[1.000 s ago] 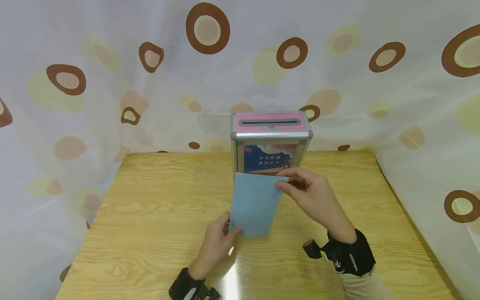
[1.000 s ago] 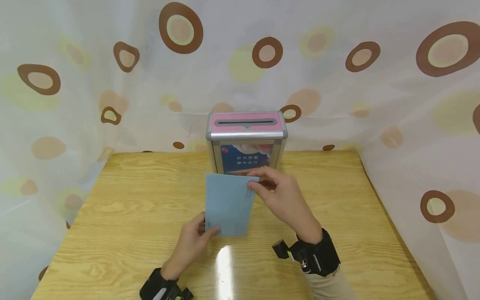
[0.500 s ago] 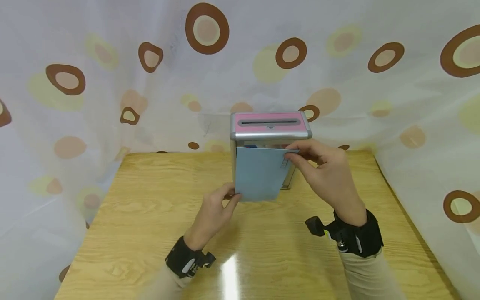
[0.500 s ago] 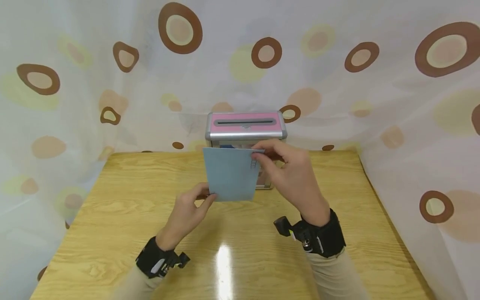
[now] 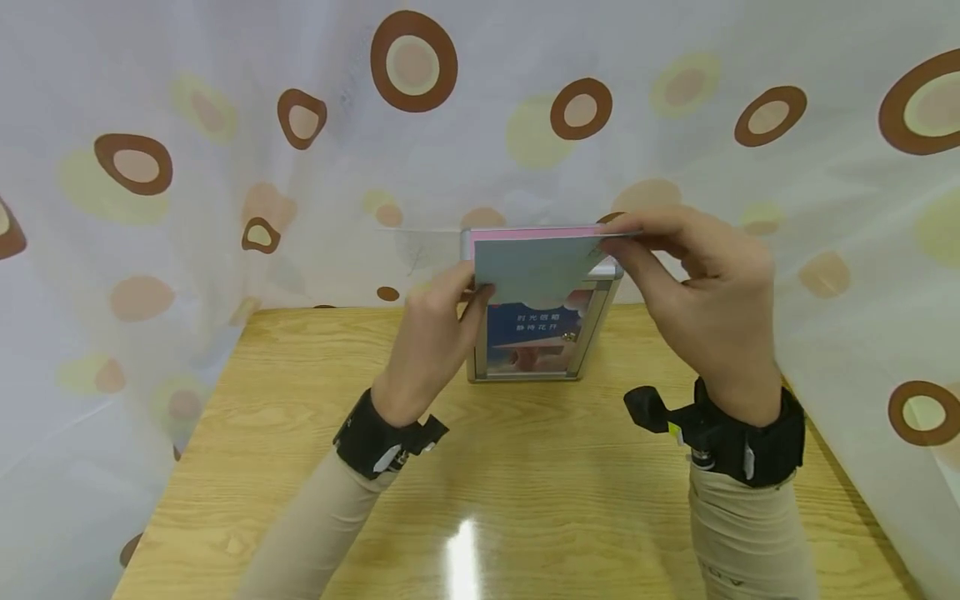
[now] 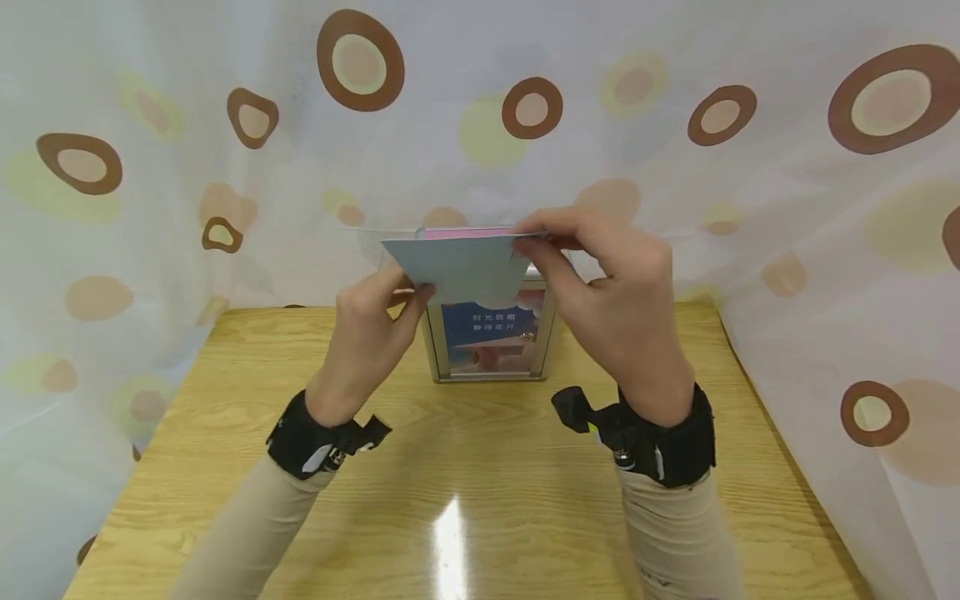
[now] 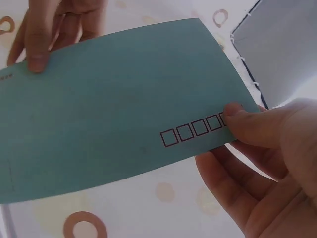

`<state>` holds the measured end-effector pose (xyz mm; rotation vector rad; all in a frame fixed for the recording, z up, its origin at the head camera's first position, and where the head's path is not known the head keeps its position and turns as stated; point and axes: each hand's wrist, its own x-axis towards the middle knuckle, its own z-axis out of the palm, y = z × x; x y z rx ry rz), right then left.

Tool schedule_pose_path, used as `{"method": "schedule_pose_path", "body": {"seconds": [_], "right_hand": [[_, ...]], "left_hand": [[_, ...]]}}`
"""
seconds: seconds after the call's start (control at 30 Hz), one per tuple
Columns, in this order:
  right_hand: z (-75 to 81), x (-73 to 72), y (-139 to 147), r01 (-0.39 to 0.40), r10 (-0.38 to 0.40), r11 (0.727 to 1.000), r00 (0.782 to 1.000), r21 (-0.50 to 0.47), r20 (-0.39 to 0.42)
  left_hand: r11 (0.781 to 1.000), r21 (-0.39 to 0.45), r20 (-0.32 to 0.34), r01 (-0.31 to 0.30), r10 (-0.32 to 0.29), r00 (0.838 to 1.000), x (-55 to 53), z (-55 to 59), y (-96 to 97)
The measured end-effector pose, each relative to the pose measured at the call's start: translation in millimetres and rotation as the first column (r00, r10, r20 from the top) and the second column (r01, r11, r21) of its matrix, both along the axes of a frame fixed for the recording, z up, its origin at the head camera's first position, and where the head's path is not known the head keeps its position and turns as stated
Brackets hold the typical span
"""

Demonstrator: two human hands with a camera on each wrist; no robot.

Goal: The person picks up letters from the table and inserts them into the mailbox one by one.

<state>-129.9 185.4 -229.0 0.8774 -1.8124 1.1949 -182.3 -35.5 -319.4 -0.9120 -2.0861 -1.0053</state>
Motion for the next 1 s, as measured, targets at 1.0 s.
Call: {"method": "schedule_pose_path", "body": {"seconds": [1.0], "right_hand": [[13.3,-8.7,-12,0.013,-0.028,0.99,0.994,-0.14,-0.104]], "left_hand": [[0.991,0.136,-0.309,0.004,0.038,0.95,2.0,66.3,13.8]]}}
